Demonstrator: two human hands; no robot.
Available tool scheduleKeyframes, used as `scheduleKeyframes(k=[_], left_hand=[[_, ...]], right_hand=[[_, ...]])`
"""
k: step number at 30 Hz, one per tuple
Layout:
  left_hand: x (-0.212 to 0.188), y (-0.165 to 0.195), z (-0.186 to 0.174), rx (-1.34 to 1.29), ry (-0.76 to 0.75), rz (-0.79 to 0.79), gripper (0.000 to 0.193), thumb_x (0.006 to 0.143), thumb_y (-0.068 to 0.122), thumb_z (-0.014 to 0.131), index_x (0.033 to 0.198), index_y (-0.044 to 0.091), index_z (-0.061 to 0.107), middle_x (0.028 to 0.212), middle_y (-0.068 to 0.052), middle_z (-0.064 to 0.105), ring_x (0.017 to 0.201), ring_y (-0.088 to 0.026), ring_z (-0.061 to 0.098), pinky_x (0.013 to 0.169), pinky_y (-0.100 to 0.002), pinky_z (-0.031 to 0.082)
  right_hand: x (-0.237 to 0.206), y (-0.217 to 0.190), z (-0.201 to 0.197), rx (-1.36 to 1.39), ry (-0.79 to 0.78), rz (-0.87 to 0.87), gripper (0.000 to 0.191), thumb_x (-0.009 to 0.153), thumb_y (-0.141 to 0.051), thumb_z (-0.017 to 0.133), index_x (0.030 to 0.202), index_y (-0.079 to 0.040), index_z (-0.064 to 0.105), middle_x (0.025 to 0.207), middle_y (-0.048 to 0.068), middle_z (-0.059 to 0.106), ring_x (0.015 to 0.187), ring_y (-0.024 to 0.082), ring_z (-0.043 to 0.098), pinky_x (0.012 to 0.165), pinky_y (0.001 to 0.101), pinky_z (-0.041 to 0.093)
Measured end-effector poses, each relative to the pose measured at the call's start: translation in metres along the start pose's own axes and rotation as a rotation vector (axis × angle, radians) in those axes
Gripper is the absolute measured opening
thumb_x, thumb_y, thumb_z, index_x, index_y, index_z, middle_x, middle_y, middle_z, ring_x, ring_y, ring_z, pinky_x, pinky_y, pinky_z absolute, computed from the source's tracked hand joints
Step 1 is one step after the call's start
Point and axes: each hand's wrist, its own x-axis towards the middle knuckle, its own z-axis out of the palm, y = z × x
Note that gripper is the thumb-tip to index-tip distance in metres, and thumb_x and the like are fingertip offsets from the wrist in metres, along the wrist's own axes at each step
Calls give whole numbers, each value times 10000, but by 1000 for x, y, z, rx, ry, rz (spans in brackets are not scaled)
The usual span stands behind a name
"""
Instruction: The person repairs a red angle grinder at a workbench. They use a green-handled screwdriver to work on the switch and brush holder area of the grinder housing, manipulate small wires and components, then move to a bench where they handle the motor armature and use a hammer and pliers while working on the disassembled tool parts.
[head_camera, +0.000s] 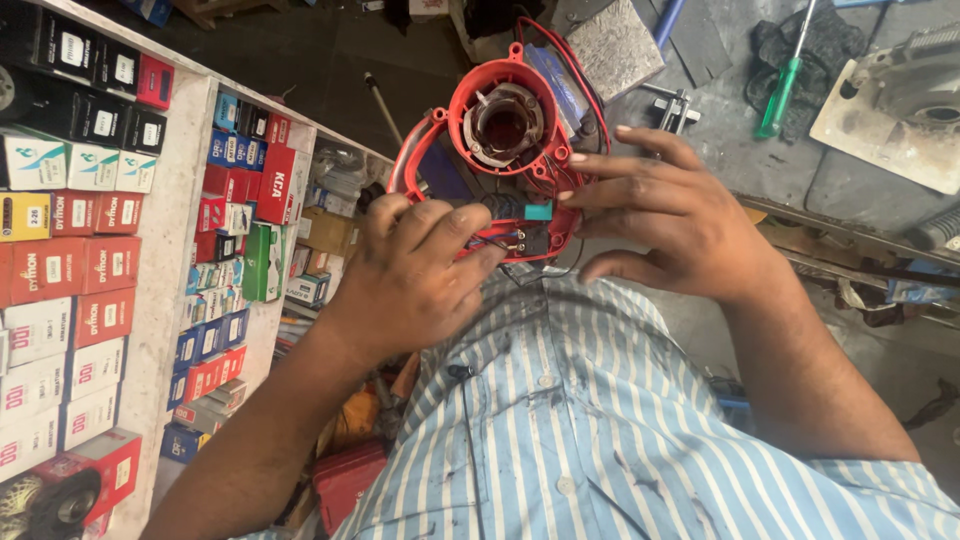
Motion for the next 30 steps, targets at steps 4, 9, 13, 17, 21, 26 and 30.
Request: scheduleKeyframes(k=[4,9,13,17,21,26,30], left_hand=[[-2,2,7,-20,7,-31,454,903,571,754,1025,134,767,1257,-58,618,1151,-250,507,1000,-480,342],[-6,13,24,-20,87,-96,551,931,675,748,983,127,767,1372,-47,591,1205,-243,482,1027,-491,303],[-11,16,31,-42,107,-129,499,962,648,751,969,150,759,1458,-53,576,1280,-253,457,1087,-498,292],[-15,18,35,-20,152,-139,471,972,646,757,996,175,761,1471,-53,585,1322,-262,424,1111,-505,271],[-16,27,40,4,177,-212,474,949,644,773,1010,174,763,1436,-44,597,1321,-254,436,1108,-516,264],[-12,33,44,-61,205,-283,373,919,525,814,998,165,755,1415,-35,599,1328,-256,451,1110,-515,255],[-10,35,42,-255,161,-349,325,891,416,772,1088,158,772,1470,-61,576,1368,-290,436,1160,-510,255]], right_hand=[[-15,4,2,-81,21,23,260,785,-243,854,1003,-154,743,1227,22,723,1290,269,629,1158,525,446],[-17,5,12,-156,78,-28,190,864,-176,876,1003,-148,750,1219,8,726,1235,233,675,1104,466,498],[-12,4,15,-192,82,-26,212,880,-224,857,1052,-146,761,1193,6,729,1196,228,686,1062,454,495],[-6,4,9,-196,44,-9,411,869,-444,806,1138,-139,749,1289,25,695,1256,235,629,1110,489,433],[1,7,-1,-268,-71,23,662,760,-642,763,1201,-148,749,1402,121,569,1339,346,482,1137,588,353],[9,14,-4,-243,-96,-37,633,726,-636,807,1135,-158,734,1425,95,546,1364,363,465,1147,595,368],[8,16,1,-201,-86,-11,585,767,-595,844,1098,-132,707,1440,89,565,1375,352,500,1159,594,377]])
